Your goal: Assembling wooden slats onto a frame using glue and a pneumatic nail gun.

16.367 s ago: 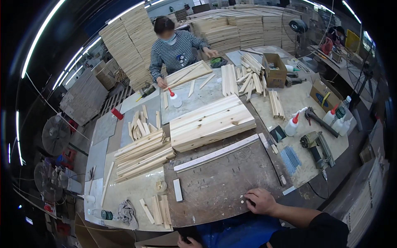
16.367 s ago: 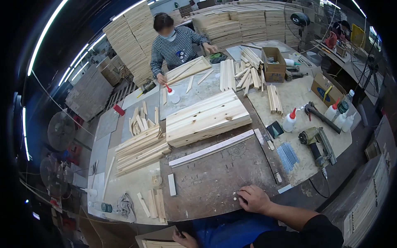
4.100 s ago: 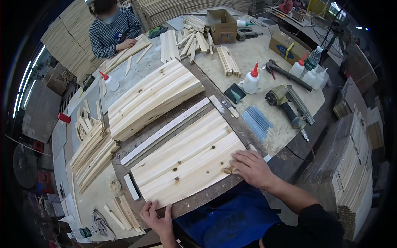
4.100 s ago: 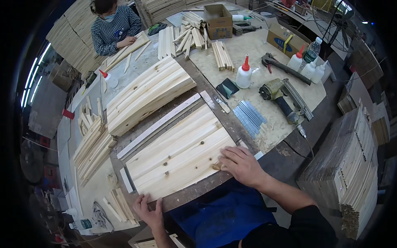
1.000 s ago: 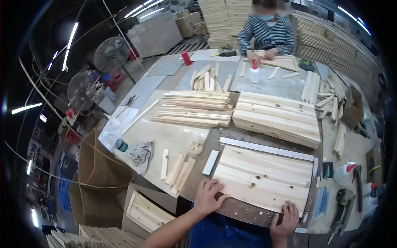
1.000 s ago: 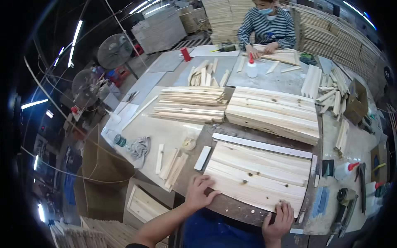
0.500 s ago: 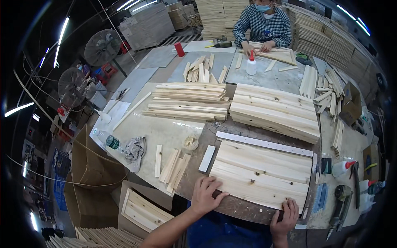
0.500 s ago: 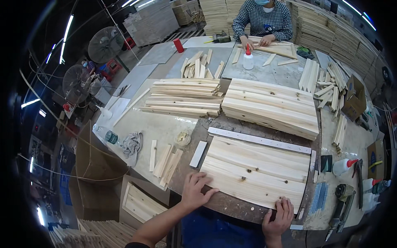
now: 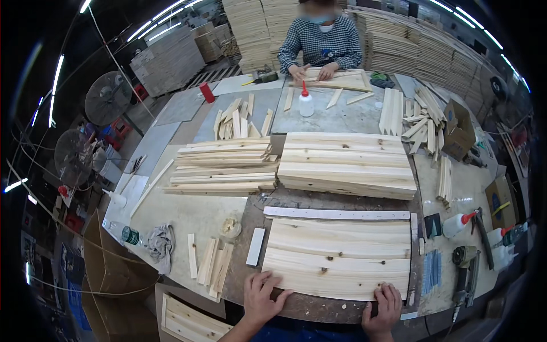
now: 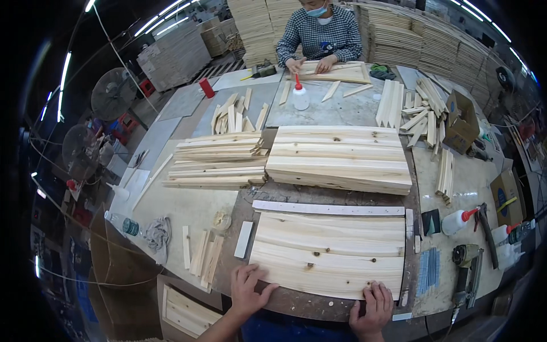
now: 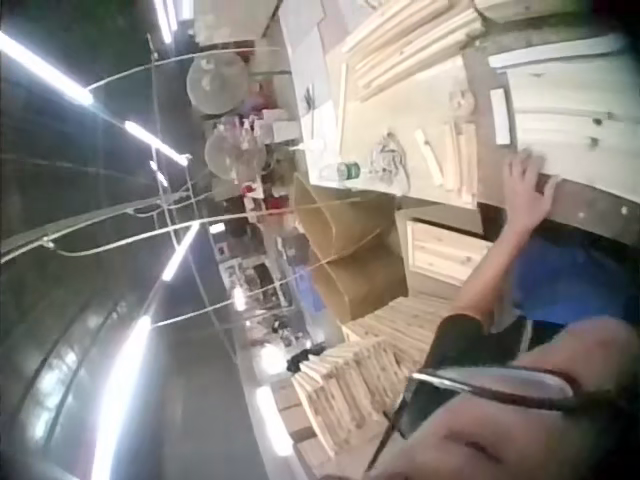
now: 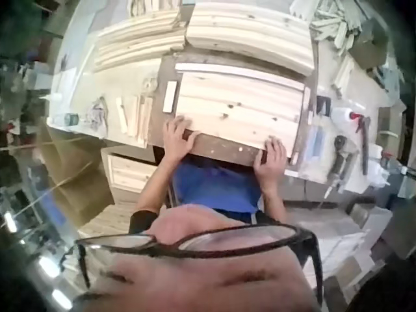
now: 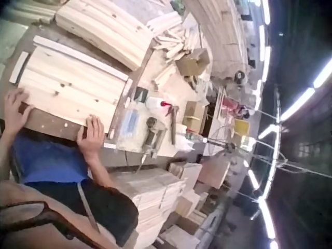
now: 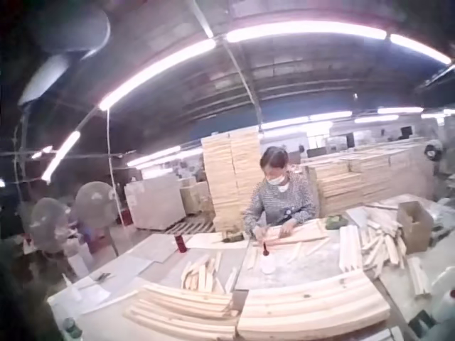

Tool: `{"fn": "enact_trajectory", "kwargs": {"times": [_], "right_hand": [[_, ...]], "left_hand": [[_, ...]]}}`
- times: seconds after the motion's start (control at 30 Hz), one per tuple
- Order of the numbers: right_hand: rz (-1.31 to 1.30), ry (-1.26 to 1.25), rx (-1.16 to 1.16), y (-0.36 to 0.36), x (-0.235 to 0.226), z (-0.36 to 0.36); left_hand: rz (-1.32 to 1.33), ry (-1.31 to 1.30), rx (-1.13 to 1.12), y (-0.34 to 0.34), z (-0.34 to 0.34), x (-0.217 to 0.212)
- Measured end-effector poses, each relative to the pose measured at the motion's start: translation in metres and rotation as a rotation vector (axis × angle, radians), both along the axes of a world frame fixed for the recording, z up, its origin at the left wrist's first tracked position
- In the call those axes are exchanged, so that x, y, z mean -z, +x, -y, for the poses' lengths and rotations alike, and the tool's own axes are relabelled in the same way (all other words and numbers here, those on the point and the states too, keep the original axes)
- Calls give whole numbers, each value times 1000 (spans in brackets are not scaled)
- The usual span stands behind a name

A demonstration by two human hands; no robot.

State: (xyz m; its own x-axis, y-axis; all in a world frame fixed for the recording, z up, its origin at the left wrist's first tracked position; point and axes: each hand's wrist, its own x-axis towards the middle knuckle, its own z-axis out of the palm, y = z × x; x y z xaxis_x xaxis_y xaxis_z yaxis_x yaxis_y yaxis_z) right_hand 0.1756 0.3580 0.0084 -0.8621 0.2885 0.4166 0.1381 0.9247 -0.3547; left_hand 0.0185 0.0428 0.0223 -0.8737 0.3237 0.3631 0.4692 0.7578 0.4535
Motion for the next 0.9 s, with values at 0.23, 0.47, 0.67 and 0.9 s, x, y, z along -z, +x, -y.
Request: {"fn": "enact_trajectory", "kwargs": {"times": [0.23,0.47,0.67,0.9], "right_hand": [[-13,-10,0,-2,-7,1],[-8,-19,14,-3,-8,2],[-35,-15,6,-3,-8,2],[-58,-9,6,-3,-7,3]], "left_hand": [[-5,18,8,-3,0,2],[0,3,-5,-1,0,2],[-12,14,2,-2,0,2],[-26,27,-2,-1,-1,4]]}}
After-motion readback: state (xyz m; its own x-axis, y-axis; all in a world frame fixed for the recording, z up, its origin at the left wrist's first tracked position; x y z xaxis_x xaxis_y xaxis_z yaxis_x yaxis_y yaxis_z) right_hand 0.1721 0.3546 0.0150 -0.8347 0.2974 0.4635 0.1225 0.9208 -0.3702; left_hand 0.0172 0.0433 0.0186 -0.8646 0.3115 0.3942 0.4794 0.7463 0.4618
